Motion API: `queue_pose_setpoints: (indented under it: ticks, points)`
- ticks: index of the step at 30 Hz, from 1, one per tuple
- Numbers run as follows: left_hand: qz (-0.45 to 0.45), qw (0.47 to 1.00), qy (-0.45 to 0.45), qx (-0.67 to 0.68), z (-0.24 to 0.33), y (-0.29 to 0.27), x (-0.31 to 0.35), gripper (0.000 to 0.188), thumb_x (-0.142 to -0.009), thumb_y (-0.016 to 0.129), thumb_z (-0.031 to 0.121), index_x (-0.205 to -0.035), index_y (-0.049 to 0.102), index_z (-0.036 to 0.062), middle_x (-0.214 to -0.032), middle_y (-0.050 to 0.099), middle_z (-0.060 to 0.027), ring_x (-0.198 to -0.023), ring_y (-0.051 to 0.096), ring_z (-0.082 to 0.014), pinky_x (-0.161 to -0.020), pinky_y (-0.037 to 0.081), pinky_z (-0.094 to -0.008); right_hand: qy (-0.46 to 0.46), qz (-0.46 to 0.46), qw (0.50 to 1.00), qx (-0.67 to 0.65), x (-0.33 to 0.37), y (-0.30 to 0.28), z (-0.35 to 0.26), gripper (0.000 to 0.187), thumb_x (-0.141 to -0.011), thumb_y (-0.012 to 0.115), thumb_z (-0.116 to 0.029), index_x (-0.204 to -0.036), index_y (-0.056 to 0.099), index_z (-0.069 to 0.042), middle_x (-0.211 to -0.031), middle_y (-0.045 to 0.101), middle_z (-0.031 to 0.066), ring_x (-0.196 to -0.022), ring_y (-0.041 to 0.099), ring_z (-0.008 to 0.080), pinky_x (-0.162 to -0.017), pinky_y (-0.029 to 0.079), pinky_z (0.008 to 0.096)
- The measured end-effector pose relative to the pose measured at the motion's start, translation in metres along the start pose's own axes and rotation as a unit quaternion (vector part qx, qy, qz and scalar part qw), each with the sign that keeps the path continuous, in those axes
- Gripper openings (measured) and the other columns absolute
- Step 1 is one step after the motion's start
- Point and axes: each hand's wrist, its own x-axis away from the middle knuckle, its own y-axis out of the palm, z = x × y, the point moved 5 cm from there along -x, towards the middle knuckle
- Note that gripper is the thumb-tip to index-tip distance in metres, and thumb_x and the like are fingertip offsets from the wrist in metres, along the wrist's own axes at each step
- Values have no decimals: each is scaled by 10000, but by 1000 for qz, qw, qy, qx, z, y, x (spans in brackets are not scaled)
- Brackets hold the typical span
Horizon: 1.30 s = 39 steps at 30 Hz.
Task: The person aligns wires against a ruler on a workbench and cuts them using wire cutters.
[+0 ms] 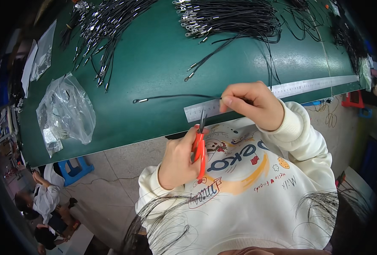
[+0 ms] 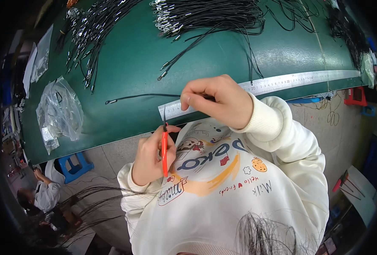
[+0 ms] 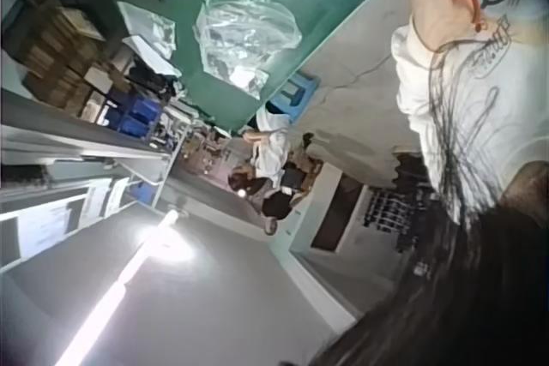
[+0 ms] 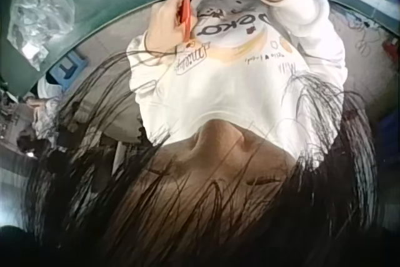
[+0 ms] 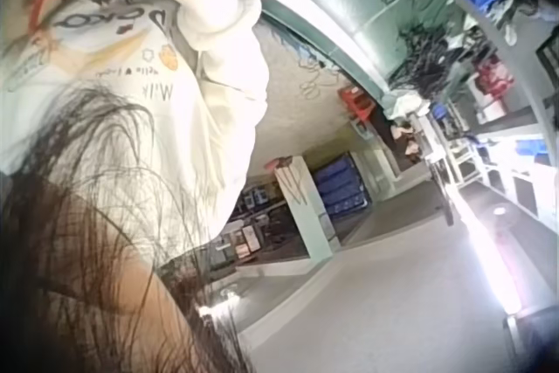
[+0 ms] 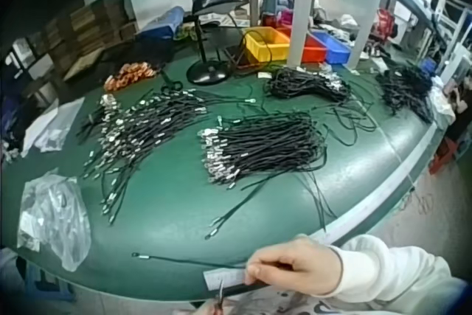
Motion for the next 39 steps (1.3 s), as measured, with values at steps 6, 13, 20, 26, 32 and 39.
queue_pose_setpoints:
  ticks: [6, 13, 20, 26, 32, 39]
  points:
    - [5, 999, -37, -21, 2, 7, -11, 431, -703, 607, 33, -1086, 503, -133, -559, 532, -151, -467, 586, -273, -468, 446, -322, -20, -36, 999, 31, 3, 7, -9, 167, -868, 525, -122, -836, 636, -2, -614, 593, 81, -489, 489, 119, -479, 393, 252]
    - [2, 999, -33, -9, 1, 10, -12, 387, -710, 596, 23, -1060, 514, -119, -561, 536, -159, -476, 583, -297, -473, 449, -329, -21, -47, 998, 35, 2, 7, -11, 165, -871, 517, -115, -835, 631, -1, -625, 609, 83, -480, 489, 145, -481, 397, 256]
    - [26, 999, -40, -8, -1, 7, -9, 202, -821, 541, 26, -1013, 585, -23, -528, 522, -87, -448, 528, -144, -478, 407, -250, -28, -50, 997, 49, -3, 11, -14, 159, -868, 525, -117, -833, 629, -1, -630, 594, 100, -489, 492, 162, -489, 401, 263]
    - [33, 993, -95, 54, -10, -14, -18, 197, -878, 507, 77, -1014, 583, -43, -510, 501, -17, -420, 489, -84, -442, 390, -224, -90, -61, 987, 116, -33, 14, -25, 160, -876, 518, -123, -848, 630, -13, -612, 548, 82, -511, 477, 169, -495, 383, 279]
    - [44, 976, -163, 137, -23, -66, -43, 198, -901, 526, 105, -980, 591, -65, -501, 480, -4, -375, 428, -61, -364, 322, -214, -125, -76, 959, 241, -88, 7, -36, 241, -906, 465, -202, -864, 634, -35, -562, 494, 70, -507, 472, 153, -495, 381, 294]
    - [180, 968, -164, 62, -54, -80, -31, 201, -852, 616, 99, -974, 607, -60, -506, 466, 9, -368, 396, -49, -350, 277, -204, -70, -86, 967, 227, -57, -55, -36, 239, -917, 478, -208, -998, 633, -46, -879, 665, 81, -655, 594, 147, -633, 489, 286]
